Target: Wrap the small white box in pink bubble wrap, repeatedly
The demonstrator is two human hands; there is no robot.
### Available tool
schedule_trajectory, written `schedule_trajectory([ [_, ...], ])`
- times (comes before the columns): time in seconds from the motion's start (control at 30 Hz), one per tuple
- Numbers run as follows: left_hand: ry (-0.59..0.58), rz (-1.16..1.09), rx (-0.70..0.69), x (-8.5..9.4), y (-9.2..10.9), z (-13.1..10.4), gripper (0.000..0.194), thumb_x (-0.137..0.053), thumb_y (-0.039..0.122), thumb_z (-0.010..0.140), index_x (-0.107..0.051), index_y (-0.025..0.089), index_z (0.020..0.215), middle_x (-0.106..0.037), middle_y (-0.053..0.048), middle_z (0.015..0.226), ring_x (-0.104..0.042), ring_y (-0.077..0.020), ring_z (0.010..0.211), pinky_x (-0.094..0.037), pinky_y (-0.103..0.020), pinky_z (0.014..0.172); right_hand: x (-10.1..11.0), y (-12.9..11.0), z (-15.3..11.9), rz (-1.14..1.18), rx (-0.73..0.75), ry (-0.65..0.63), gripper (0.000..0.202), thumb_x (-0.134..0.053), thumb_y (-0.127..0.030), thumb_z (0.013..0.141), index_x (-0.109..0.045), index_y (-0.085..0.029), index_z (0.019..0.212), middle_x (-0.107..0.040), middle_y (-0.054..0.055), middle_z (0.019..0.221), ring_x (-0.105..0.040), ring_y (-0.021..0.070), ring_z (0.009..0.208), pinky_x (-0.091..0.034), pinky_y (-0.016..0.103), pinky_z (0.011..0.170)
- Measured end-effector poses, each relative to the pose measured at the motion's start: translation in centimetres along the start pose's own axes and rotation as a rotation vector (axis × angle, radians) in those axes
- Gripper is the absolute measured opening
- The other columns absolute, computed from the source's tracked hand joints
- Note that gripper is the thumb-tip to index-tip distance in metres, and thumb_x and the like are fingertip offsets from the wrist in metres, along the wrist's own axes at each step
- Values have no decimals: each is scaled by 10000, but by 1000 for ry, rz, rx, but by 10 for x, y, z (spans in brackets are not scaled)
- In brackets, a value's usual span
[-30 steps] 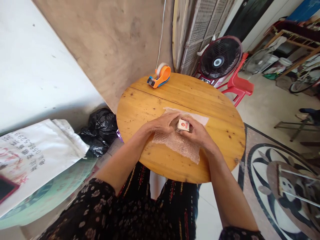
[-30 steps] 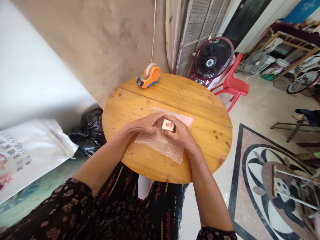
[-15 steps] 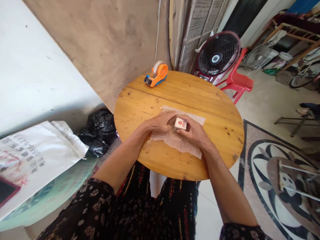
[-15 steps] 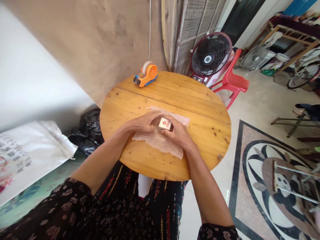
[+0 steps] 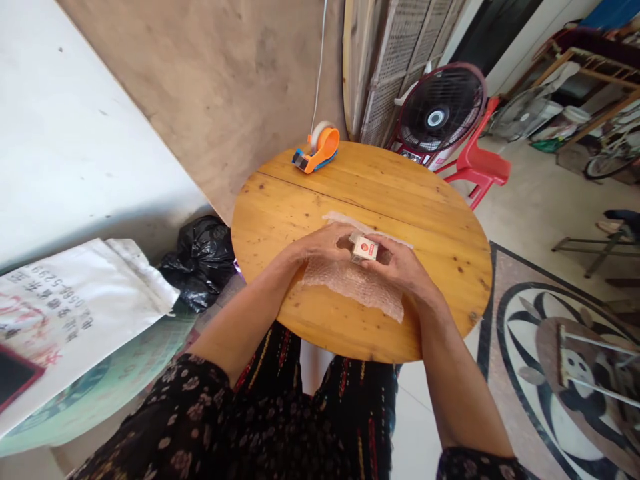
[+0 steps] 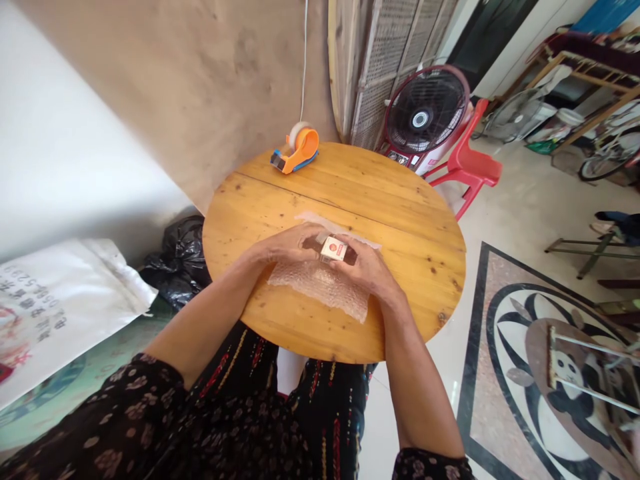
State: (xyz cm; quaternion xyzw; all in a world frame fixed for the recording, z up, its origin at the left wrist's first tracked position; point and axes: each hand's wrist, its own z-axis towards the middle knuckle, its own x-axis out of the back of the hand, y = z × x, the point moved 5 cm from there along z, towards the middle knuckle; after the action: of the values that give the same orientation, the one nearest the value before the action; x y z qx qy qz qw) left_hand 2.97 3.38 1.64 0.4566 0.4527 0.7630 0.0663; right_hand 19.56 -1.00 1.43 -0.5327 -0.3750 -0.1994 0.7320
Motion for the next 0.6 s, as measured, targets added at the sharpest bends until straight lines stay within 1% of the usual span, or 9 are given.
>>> schedule_trajectory([
  [0.17,10,-57,22,-1,-4,-1,344,-563,218,669,-665,163,993,-682,-59,995,-614,-232,944,-480,-332,823,-2,2,0,5,-12,5,558,-721,-337,766,-611,-236,1304,-673,69,1302,-633,291,1173,-483,445,1009],
  [0.27,0,-85,28,-2,-5,-1,349,-590,253,690,-679,164,1015,-686,-60,982,-620,-239,941,-485,-335,813,-3,4,0,-6,-6,-10,571,-723,-359,769,-601,-243,1314,-659,72,1324,-622,299,1192,-478,462,1020],
  [0.37,-6,-80,21,-2,-5,0,388,-631,291,698,-687,163,1060,-695,-72,1024,-627,-257,990,-488,-351,859,0,0,-1,-42,20,-45,634,-723,-432,781,-554,-256,1367,-612,78,1388,-581,319,1255,-448,493,1059],
  [0.43,-13,-87,-10,-1,-3,0,435,-627,280,709,-680,177,1128,-692,-78,1120,-616,-271,1070,-478,-363,921,7,-6,-5,-87,24,-53,655,-695,-486,808,-521,-259,1397,-575,87,1430,-544,329,1299,-418,516,1090],
  [0.53,-15,-131,-50,0,2,-3,517,-595,235,725,-646,209,1239,-661,-68,1259,-586,-279,1175,-454,-380,1000,20,-20,-15,-161,26,-33,606,-639,-516,853,-516,-269,1392,-537,98,1464,-501,329,1341,-383,539,1112],
  [0.6,-18,-128,-34,1,3,-4,555,-581,218,724,-628,218,1277,-643,-65,1308,-570,-284,1213,-438,-397,1037,22,-32,-24,-189,57,-78,626,-651,-518,844,-493,-282,1402,-472,101,1517,-453,328,1380,-366,542,1121],
])
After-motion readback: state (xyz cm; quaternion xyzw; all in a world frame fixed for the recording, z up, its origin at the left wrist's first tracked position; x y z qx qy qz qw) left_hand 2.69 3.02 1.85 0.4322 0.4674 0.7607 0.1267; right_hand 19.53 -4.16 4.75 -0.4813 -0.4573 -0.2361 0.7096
